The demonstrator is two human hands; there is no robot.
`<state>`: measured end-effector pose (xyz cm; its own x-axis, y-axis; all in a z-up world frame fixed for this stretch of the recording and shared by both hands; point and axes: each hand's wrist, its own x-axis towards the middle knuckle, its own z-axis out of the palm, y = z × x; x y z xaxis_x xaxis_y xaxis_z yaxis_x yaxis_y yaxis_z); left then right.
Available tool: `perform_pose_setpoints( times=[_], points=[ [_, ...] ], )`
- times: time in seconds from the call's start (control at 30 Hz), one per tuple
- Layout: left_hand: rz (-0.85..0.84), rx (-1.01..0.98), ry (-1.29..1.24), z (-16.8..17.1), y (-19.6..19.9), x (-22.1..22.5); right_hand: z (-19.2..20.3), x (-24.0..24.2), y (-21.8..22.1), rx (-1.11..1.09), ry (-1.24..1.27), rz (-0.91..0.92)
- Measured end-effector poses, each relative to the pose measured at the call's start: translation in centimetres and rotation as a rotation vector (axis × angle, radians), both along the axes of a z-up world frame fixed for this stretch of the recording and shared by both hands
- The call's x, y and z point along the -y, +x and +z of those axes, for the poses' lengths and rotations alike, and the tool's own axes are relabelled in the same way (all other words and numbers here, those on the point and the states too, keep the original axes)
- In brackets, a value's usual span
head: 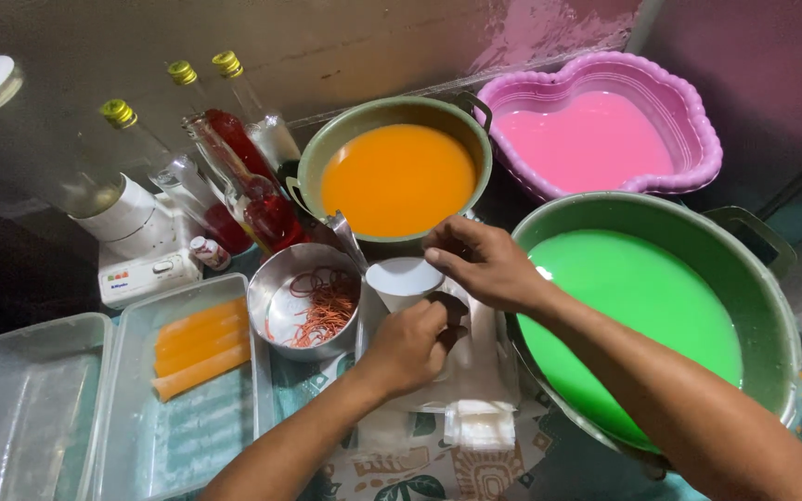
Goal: Filling small plastic bags with flavored liquid using a funnel and ladle, then tying them closed to make ice pops.
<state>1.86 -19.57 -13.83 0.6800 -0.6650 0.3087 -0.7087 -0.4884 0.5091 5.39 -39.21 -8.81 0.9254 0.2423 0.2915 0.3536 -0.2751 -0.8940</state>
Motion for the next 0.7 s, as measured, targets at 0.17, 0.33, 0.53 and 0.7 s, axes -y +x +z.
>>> perform_pose_setpoints(
  times=[0.17, 0.33, 0.53, 0.7],
  points=[
    [-0.017, -0.091, -0.256, 1.3, 0.1, -0.8, 6.4, 1.0, -2.2, -0.038, -0.331, 0.306],
    [0.006, -0.146, -0.351, 2.0, -0.5, -1.5, 6.0, 1.8, -2.0, -0.051, -0.523, 0.487],
    [0.097, -0.239, -0.429, 1.8, -0.8, -1.3, 4.4, 1.7, -1.4, -0.092, -0.643, 0.505],
    [0.151, -0.374, -0.445, 2.7, -1.1, -1.1, 1.4, 2.5, 0.3, -0.066, -0.691, 0.395]
  ],
)
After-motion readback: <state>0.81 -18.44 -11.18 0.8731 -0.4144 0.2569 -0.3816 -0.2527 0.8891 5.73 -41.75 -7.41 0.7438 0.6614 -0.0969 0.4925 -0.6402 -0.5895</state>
